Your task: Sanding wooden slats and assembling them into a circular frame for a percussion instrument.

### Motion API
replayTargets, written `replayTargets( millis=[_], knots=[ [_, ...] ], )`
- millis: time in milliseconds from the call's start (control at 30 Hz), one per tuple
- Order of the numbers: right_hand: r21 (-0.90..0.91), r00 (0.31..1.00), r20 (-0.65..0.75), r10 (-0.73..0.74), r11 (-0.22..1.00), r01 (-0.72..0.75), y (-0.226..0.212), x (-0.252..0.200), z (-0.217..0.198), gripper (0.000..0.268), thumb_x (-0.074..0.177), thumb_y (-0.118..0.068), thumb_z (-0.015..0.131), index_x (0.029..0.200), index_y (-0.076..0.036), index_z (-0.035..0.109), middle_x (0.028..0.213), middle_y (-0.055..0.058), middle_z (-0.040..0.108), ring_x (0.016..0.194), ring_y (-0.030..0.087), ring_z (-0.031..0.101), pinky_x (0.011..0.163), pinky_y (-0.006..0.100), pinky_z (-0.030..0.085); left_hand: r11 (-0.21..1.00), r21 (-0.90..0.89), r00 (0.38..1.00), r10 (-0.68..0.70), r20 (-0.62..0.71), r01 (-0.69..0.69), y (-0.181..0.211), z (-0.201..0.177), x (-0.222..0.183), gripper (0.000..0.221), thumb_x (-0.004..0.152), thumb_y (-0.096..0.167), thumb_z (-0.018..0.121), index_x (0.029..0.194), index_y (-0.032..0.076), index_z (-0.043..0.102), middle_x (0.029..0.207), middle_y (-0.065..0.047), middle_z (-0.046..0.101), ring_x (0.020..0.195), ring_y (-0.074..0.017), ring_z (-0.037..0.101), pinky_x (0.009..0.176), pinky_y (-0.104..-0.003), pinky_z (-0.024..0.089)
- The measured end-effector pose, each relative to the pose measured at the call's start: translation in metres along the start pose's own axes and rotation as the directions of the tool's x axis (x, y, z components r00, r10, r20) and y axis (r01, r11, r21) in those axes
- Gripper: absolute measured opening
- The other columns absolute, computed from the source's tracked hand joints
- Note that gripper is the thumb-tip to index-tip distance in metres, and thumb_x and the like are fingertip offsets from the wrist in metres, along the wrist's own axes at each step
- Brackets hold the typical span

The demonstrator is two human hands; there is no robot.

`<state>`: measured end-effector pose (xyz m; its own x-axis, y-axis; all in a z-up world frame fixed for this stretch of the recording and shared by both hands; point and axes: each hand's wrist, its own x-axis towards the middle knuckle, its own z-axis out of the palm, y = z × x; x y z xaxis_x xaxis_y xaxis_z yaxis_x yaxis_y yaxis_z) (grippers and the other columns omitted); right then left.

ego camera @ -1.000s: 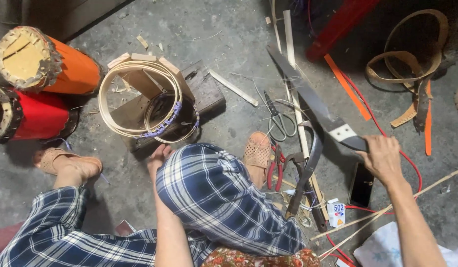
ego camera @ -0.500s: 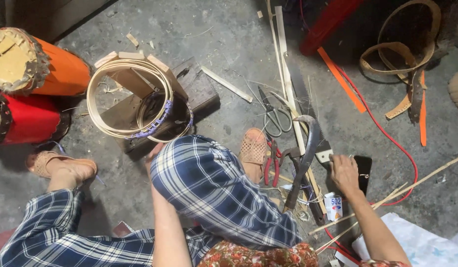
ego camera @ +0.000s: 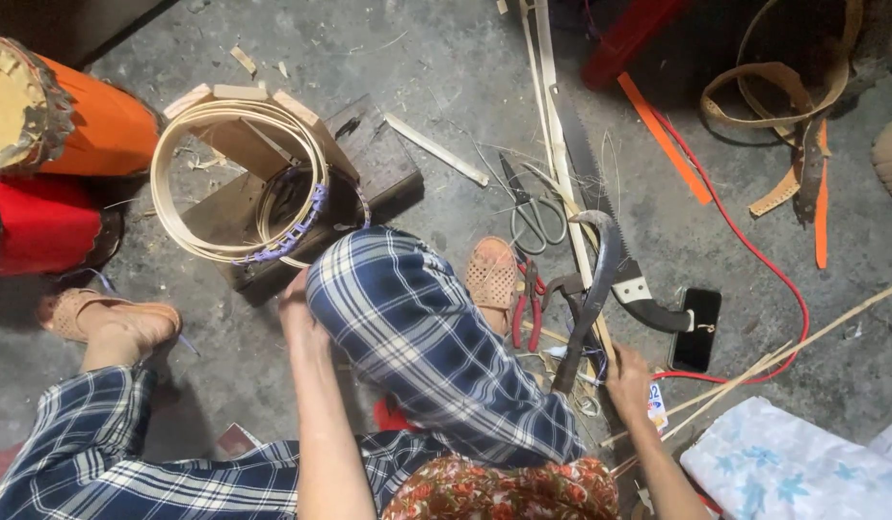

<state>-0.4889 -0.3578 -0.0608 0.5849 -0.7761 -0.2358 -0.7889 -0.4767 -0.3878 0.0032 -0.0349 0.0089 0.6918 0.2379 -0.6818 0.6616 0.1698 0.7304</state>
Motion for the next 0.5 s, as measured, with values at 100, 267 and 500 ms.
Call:
replayTargets(
  millis=[100,267,500],
  knots=[
    [0.002,0.993,-0.12,-0.013,1.0,0.013,0.001,0.004,-0.002,0.04,0.094,-0.025,0.071,0.128,-0.004,0.067,0.106,0.022,0.068,0.104,0.04,0.065,0.098,0.049,0.049,0.996,-0.092,1.0,0.001,0.023,0.001,0.027,0.009,-0.039,0.022,0.089,0.013,0.073,0.108,0.003,0.075,0.098,-0.022,0.073,0.092,-0.0271,0.076,0.078,-0.034,0.065],
    [-0.186,0.992,-0.048,-0.114,0.977,0.103,0.038,-0.005,0.035,0.049,0.079,-0.043,0.08,0.116,-0.015,0.065,0.096,0.008,0.067,0.096,0.029,0.067,0.094,0.041,0.05,0.985,-0.172,1.0,0.007,0.005,-0.006,0.013,0.0,-0.022,0.02,0.087,0.013,0.076,0.105,0.003,0.074,0.1,-0.019,0.072,0.094,-0.0265,0.073,0.083,-0.035,0.065],
    [-0.466,0.981,0.024,-0.195,0.866,0.183,0.034,0.017,0.014,0.037,0.081,-0.033,0.075,0.108,-0.013,0.059,0.093,0.007,0.064,0.093,0.029,0.066,0.092,0.04,0.048,0.992,-0.113,0.996,-0.045,0.075,0.053,-0.007,-0.01,0.012,0.034,0.092,0.026,0.074,0.121,0.007,0.068,0.11,-0.019,0.07,0.091,-0.0268,0.072,0.088,-0.051,0.062]
  ],
)
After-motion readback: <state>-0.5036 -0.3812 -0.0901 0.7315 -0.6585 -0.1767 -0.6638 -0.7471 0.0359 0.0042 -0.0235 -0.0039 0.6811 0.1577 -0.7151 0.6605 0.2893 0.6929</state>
